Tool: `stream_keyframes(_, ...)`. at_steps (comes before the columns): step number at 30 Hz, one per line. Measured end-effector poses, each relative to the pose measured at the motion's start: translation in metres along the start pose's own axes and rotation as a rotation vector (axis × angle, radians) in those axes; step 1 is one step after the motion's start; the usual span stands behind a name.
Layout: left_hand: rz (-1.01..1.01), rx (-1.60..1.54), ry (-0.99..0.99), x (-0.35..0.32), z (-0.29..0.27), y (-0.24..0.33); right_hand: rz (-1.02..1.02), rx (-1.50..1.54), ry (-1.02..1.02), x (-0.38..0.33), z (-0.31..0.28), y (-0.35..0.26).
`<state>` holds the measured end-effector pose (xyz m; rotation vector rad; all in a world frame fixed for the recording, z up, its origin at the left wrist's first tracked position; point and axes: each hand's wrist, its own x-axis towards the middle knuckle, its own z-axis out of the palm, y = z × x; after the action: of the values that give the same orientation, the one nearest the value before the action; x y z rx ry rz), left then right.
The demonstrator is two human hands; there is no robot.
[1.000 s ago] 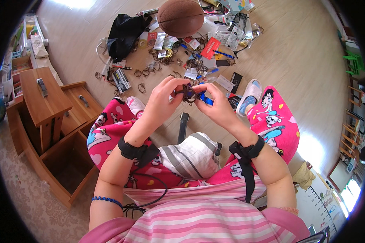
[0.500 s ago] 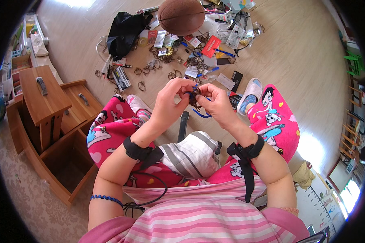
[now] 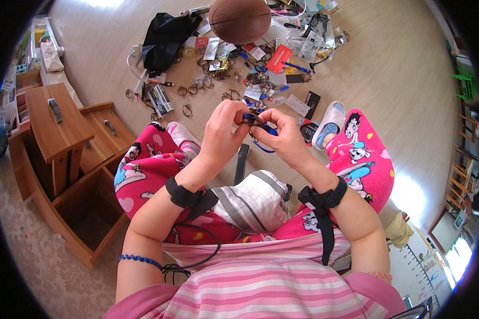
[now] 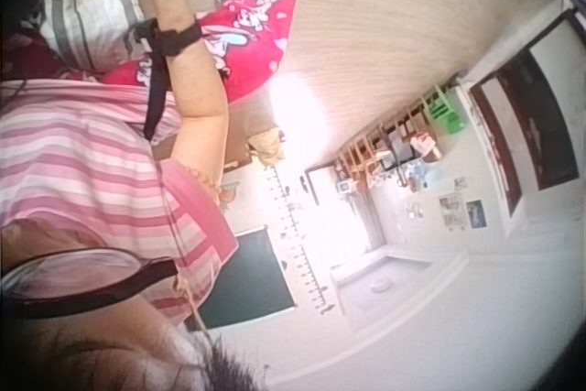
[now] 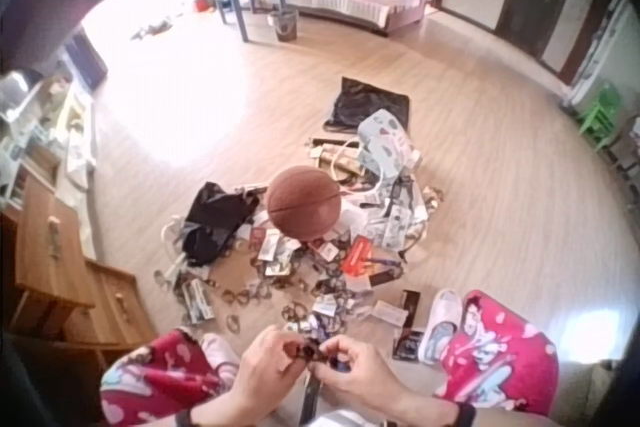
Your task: The person sits on the floor and assembles keychains by attaching small metal rings to a blue strap. They pick up rings from the floor, link them together, and connect them to the strap repeatedly.
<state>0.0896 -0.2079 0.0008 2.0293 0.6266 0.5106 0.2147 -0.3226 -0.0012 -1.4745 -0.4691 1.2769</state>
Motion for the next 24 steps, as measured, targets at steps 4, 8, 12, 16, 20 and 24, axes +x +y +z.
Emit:
stream_keyframes(4,0.015,-0.056,-0.043,0.001,-0.001,0.004,0.148,0.232,-0.036,-0.002,-0.002,-0.006)
stream_keyframes(8,-0.047,-0.228,-0.089,0.004,-0.001,0.006,0.187,0.272,0.017,-0.001,-0.004,-0.008)
stream_keyframes(12,-0.324,-0.636,-0.079,0.005,-0.003,0.004,0.152,0.210,0.034,0.000,-0.008,-0.007)
stream_keyframes(16,-0.578,-0.914,0.001,0.010,-0.011,-0.003,0.077,0.104,0.042,0.004,-0.014,-0.001)
stream_keyframes(20,-0.531,-0.786,0.026,0.016,-0.022,-0.008,0.161,0.015,0.073,0.008,-0.022,0.009)
stream_keyframes(24,-0.313,-0.299,-0.082,0.019,-0.033,-0.010,0.171,-0.086,0.072,0.010,-0.029,0.022)
